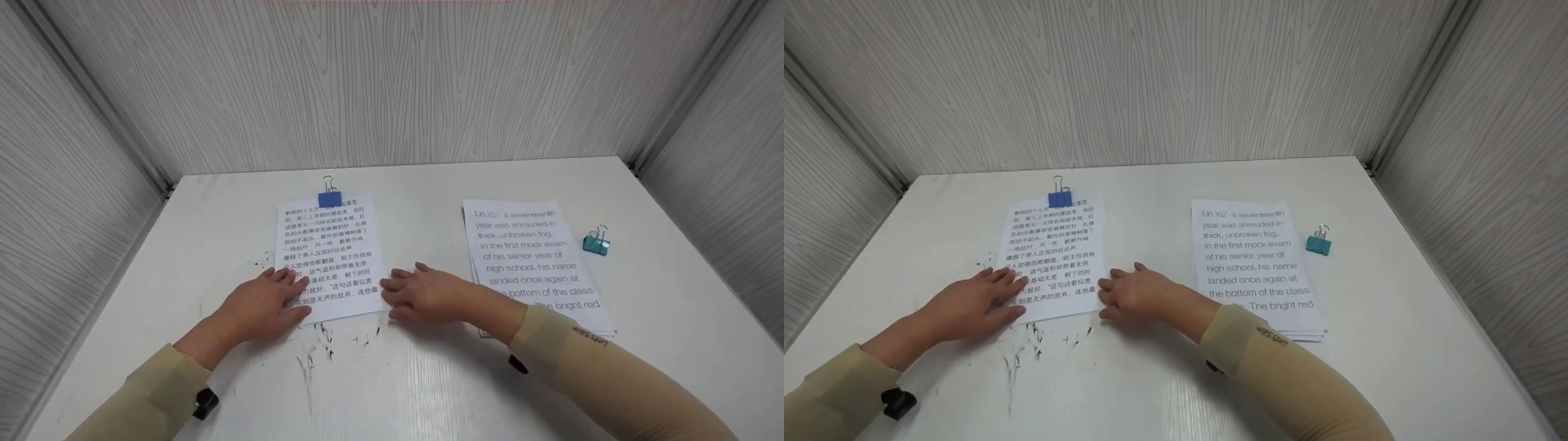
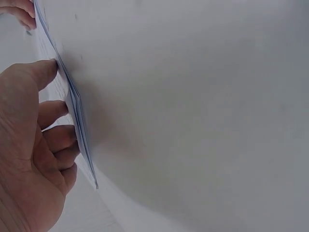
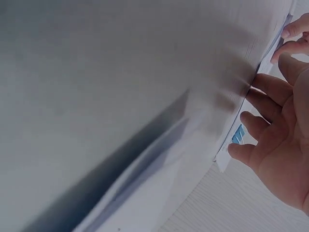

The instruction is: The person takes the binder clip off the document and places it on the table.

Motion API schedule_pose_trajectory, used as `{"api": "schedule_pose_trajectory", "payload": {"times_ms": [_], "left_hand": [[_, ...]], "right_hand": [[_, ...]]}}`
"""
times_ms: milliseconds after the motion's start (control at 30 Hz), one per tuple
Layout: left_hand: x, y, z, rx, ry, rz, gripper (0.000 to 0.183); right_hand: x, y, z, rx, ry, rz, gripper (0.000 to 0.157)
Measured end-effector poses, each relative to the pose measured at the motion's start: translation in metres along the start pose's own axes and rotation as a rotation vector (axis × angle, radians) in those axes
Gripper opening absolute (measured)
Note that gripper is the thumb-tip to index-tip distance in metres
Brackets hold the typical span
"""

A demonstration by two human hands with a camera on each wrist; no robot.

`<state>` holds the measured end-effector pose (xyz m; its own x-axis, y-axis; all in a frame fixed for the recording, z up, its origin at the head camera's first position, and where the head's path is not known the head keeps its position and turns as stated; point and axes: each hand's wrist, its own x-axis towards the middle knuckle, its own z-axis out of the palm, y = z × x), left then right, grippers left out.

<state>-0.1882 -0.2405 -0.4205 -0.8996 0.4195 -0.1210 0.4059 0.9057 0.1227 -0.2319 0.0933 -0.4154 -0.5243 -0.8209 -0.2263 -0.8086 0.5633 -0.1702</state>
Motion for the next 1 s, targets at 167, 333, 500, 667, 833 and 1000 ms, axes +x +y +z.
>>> {"api": "schedule_pose_trajectory", "payload": {"times_ms": [167,333,500,667,833,1000], "left_hand": [[0.004,0.012,0.001,0.005,-0.005,0.029,0.062],[0.008,0.021,0.004,0.007,0.0,0.052,0.062],[0.01,0.03,0.008,0.016,-0.016,0.064,0.062],[0.01,0.041,0.009,0.018,-0.027,0.076,0.063],[0.011,0.052,0.008,0.02,-0.025,0.099,0.064],[0.013,0.061,0.009,0.042,-0.018,0.137,0.064]], "right_hand": [[-0.016,0.005,0.003,0.004,0.02,-0.015,0.054],[-0.032,0.009,0.007,-0.005,0.059,-0.05,0.051],[-0.046,0.01,0.011,-0.024,0.105,-0.11,0.048],[-0.057,0.01,0.017,-0.033,0.122,-0.134,0.046],[-0.07,0.012,0.021,-0.051,0.134,-0.142,0.047],[-0.084,0.012,0.023,-0.056,0.162,-0.164,0.047]]}}
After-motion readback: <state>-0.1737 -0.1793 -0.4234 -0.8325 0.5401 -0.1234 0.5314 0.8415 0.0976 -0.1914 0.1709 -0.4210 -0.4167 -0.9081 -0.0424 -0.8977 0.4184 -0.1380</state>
